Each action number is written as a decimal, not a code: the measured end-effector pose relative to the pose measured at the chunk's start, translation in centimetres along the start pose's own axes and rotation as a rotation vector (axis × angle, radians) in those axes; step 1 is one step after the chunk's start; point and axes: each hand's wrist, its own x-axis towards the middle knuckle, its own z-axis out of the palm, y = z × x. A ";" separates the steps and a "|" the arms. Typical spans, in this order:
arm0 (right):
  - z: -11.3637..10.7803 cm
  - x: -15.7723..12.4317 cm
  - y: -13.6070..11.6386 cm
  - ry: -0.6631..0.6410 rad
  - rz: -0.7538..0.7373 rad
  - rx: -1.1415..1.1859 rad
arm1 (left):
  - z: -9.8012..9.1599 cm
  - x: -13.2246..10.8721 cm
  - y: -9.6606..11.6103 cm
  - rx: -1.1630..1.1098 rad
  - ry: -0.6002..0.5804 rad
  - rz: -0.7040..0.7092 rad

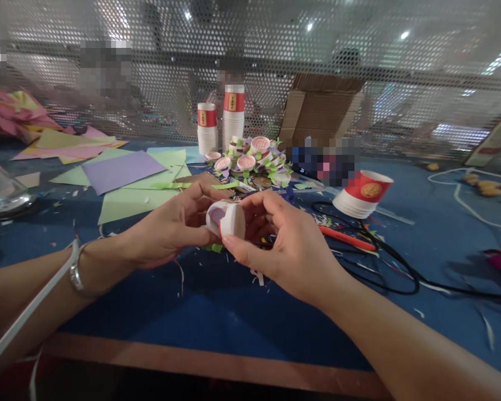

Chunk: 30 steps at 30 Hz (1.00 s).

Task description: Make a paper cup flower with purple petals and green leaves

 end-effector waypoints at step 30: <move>-0.6 1.9 1.0 -0.006 0.251 0.592 | -1.0 0.6 0.0 0.168 0.254 -0.016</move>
